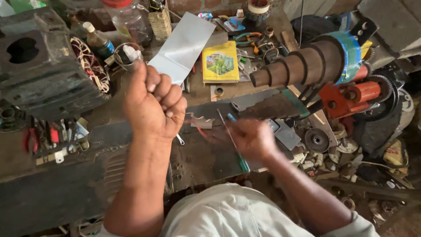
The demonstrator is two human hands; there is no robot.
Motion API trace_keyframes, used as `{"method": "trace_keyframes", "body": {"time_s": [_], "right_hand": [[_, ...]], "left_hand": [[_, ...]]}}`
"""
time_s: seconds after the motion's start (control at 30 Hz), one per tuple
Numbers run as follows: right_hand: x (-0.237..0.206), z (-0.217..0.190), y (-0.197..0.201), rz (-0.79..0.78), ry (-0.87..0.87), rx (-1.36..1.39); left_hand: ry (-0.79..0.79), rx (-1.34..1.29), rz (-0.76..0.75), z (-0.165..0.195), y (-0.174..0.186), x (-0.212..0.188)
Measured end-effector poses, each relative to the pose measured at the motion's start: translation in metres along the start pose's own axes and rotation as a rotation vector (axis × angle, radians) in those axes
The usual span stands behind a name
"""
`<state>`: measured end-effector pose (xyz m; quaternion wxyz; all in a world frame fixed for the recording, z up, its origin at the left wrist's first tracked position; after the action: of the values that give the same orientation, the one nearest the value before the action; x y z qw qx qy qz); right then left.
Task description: The person handles a stepped metal pulley and copper wire at a cluttered workbench, twisting and arranging wire ends, then fits the pulley onto a shaft assembly, using a screwdriver and pliers to position and secure the part.
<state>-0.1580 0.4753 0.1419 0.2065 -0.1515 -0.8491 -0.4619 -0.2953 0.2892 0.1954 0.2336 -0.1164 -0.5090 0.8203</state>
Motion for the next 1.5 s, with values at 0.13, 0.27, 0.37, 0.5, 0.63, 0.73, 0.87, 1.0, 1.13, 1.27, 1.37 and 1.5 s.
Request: {"method": "trace_keyframes", "body": {"time_s": [0.13,0.27,0.37,0.5,0.63,0.73,0.87,1.0,1.13,1.27,1.37,1.5], "right_hand": [[0.012,0.019,0.039,-0.033,-0.066,0.002],[0.019,-0.031,0.079,0.016,0.322,-0.149],[0.02,-0.042,0.104,0.039,0.017,0.21],[0.017,-0.037,0.092,-0.301,-0.065,0.503],[-0.008,-0.02,0.047,-0.547,-0.435,0.899],[-0.026,-0.012,0.03,-0.616,-0.571,1.066],[-0.036,-0.01,0.025,-0.584,-0.579,1.178],[-0.028,-0.018,0.05,-0.373,-0.443,1.004],[-0.016,-0.046,0.087,-0.379,-0.147,0.706],[-0.013,-0.068,0.087,-0.347,0.081,0.208],[-0.016,-0.069,0.07,-0.337,0.042,0.041],[-0.021,-0.072,0.05,-0.28,-0.003,0.106]], "left_hand": [[0.003,0.134,0.017,-0.006,0.001,-0.01],[0.029,0.211,-0.122,-0.006,-0.008,-0.017],[-0.005,0.254,-0.184,-0.002,-0.014,-0.021],[-0.061,0.311,-0.258,0.001,-0.021,-0.03],[-0.044,0.263,-0.212,0.013,-0.018,-0.039],[-0.018,0.171,-0.146,0.019,-0.013,-0.043],[-0.008,0.087,-0.053,0.023,-0.006,-0.047],[-0.079,0.241,-0.14,0.026,-0.012,-0.05],[-0.13,0.319,-0.181,0.022,-0.019,-0.051],[-0.175,0.334,-0.207,0.012,-0.022,-0.048],[-0.228,0.259,-0.205,0.006,-0.022,-0.045],[-0.268,0.105,-0.048,0.0,-0.014,-0.036]]}}
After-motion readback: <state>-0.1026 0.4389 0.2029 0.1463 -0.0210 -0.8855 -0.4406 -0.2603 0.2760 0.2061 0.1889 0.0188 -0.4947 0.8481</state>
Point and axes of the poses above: each hand's wrist, its own x-axis towards the middle knuckle, its own y-axis out of the back of the hand, z = x × y, the point moved 4 cm from there along x, towards the middle knuckle, and after that the axes turned 1 degree about z, right-handed, at the moved point
